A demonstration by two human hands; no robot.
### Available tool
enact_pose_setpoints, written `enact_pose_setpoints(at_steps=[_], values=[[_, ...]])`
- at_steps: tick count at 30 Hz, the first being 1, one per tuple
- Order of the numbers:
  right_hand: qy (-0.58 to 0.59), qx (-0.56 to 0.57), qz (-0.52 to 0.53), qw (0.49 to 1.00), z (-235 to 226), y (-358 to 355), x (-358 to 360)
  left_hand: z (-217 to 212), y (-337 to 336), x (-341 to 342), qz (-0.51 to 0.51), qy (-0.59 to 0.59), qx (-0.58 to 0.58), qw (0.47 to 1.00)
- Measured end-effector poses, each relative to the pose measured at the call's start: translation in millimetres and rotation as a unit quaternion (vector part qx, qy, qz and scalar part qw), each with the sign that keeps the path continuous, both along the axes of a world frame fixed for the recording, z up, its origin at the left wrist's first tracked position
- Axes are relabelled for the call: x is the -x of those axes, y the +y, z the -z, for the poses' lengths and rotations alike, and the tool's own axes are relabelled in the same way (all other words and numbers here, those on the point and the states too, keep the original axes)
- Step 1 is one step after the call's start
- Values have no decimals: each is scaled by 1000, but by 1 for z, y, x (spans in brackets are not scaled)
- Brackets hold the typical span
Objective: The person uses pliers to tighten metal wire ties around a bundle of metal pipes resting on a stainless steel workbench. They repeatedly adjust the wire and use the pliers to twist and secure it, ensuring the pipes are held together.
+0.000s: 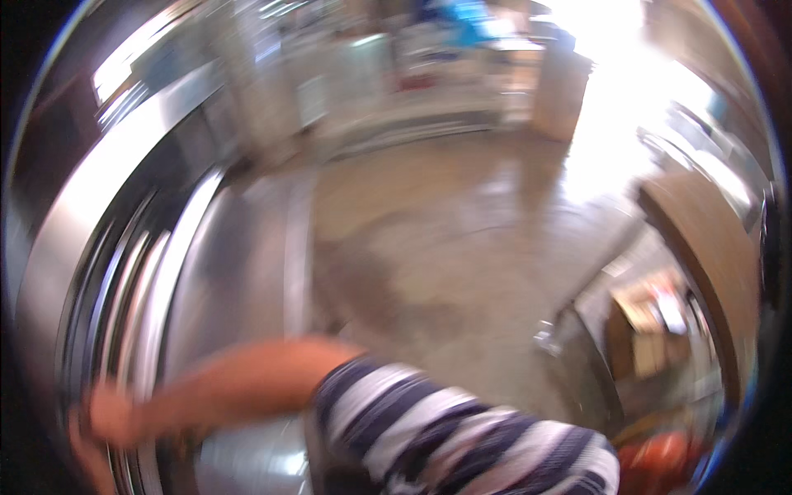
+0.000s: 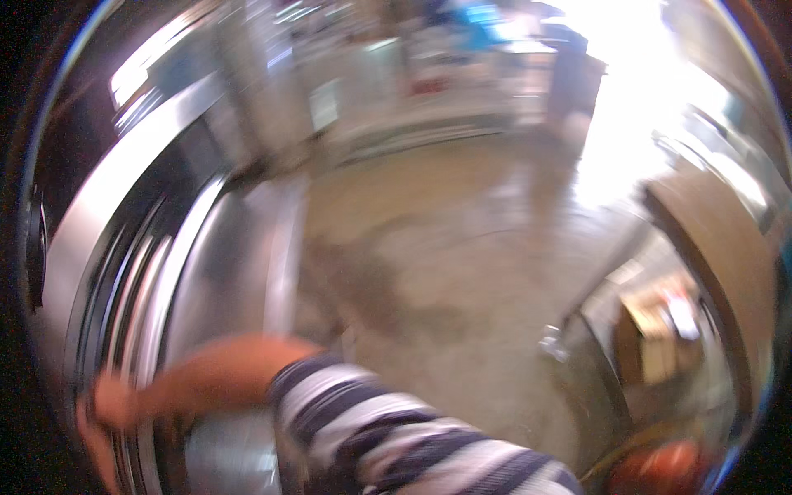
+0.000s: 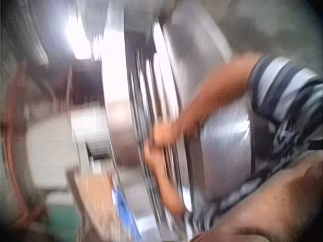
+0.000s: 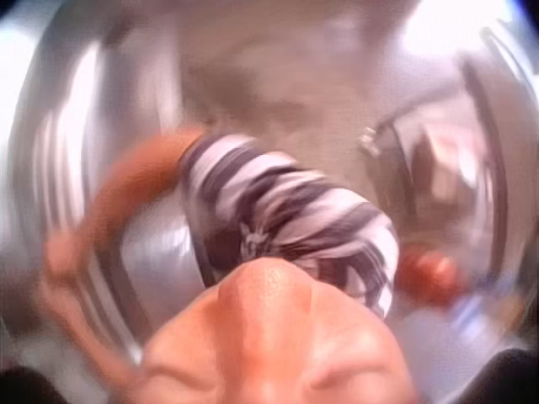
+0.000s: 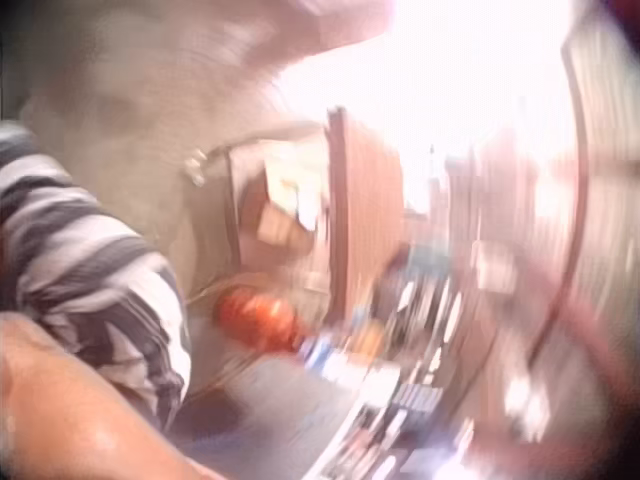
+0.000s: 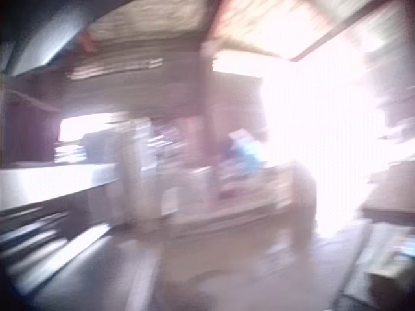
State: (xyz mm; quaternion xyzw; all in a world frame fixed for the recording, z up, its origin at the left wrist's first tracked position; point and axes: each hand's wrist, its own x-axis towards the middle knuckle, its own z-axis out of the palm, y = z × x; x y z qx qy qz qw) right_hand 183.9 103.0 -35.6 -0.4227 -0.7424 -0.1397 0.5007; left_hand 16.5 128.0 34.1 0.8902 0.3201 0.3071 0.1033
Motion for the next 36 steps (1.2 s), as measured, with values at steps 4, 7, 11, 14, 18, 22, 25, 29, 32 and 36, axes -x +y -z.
enact_pose_setpoints(at_steps=[4,7,11,14,18,22,25,29,32,36], values=[[-174,97,47,979,-1,-49,-74,23,-7,-53,40,56,-68,995],[-108,-86,-68,988,-10,-57,-54,3,-44,-28,41,10,-126,991],[-50,-130,-152,978,-7,-59,-43,3,-61,-16,-6,21,-35,999],[-59,-94,-141,984,-10,-61,-52,5,-57,-21,-12,14,-22,1000],[-79,-80,-139,984,-17,-61,-60,5,-56,-27,13,6,-18,1000],[-111,-36,-158,981,-26,-58,-70,2,-59,-36,-18,22,-5,1000],[-111,-36,-170,978,-26,-57,-67,5,-68,-32,-63,26,-12,998],[-120,-47,-158,979,-26,-58,-70,13,-67,-33,-72,-14,-20,997],[-123,-85,-165,975,-21,-55,-70,14,-68,-34,-80,-23,-41,996],[-141,-112,-171,969,-20,-55,-71,16,-71,-33,-89,-39,-59,994]])
